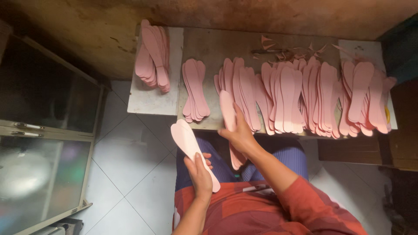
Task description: The person sits at a table and repeatedly picks up pink shoe insoles, aligns them, and stacks them into neat piles. The insoles are handled by hand and organized into multiple stacks on the table surface.
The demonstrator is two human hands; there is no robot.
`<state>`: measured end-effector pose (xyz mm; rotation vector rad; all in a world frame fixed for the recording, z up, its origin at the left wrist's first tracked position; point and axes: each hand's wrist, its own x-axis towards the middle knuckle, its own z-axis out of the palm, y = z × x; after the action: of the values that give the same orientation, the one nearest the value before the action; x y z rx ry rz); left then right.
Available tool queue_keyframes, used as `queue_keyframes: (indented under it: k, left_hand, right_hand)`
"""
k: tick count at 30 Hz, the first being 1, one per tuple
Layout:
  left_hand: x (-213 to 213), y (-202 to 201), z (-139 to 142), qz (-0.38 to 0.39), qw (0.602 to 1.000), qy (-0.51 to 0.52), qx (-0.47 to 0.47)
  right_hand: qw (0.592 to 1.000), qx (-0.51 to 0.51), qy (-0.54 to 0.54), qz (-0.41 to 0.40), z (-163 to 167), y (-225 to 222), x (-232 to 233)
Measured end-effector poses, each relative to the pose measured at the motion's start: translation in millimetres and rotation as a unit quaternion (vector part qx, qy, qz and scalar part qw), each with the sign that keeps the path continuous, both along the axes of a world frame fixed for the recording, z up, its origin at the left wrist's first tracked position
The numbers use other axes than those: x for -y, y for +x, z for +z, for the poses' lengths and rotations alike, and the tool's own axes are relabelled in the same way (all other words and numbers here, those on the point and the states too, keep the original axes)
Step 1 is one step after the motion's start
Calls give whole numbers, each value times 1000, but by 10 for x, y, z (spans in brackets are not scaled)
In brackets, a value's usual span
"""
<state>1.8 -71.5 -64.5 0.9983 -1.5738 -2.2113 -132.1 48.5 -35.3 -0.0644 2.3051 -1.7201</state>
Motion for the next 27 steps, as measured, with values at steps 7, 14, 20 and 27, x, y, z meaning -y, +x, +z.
queue_keyframes:
  k: [7,14,20,27]
  left_hand:
    - [527,38,63,-9,997,70,-13]
    - [789,-48,67,-3,999,5,-38]
    - [560,-92,76,-123,986,89,-68]
    - [-83,-39,85,-172,974,95,-109]
  right_hand:
    - [946,-91,297,94,93,-1146,1326]
    - [955,-255,143,54,145,-527,1215]
    - [970,127,-204,-47,10,340,715]
    - [914,173,-341,-134,-140,518,-292]
